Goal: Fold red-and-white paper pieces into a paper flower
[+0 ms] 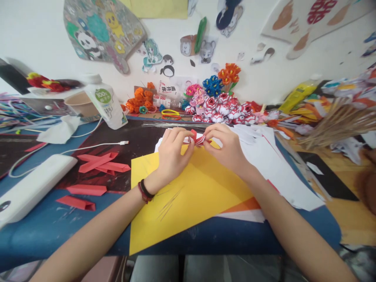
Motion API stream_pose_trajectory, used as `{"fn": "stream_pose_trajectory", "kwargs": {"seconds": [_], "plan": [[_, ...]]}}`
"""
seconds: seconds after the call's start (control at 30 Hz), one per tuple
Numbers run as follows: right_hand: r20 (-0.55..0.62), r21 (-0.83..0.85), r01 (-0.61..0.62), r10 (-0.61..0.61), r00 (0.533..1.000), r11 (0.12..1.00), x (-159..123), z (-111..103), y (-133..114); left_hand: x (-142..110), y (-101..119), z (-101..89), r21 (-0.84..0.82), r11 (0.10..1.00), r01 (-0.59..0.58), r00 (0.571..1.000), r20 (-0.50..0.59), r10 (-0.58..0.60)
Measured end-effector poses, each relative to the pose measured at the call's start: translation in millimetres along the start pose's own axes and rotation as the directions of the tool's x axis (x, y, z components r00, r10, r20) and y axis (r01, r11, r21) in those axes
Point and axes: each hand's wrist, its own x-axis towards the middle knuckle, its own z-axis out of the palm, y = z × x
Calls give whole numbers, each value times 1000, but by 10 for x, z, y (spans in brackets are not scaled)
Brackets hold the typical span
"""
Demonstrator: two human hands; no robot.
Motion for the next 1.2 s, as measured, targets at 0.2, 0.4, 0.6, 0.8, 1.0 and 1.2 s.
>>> {"fn": "stream_pose_trajectory", "kwargs": {"seconds": [0.2,0.4,0.6,0.8,1.0,1.2], "plan": [[13,-69,63,-62,998,996,-39,68,-49,16,24,-8,247,949,-198,978,-15,208],[6,-115,84,-84,996,990,-45,88,-39,22,-33,-19,261,924,-279,959,33,281],[7,-142,86,-86,996,986,-55,88,-27,24,-52,-32,203,938,-282,959,62,275],[8,-158,116,-116,993,981,-57,98,-11,32,-29,-38,220,929,-298,954,68,291],[65,-137,189,-182,981,972,-68,104,-11,36,19,-28,286,918,-275,961,71,266],[8,-230,139,-141,990,963,-96,139,23,0,-57,-21,214,936,-279,960,83,267]]}}
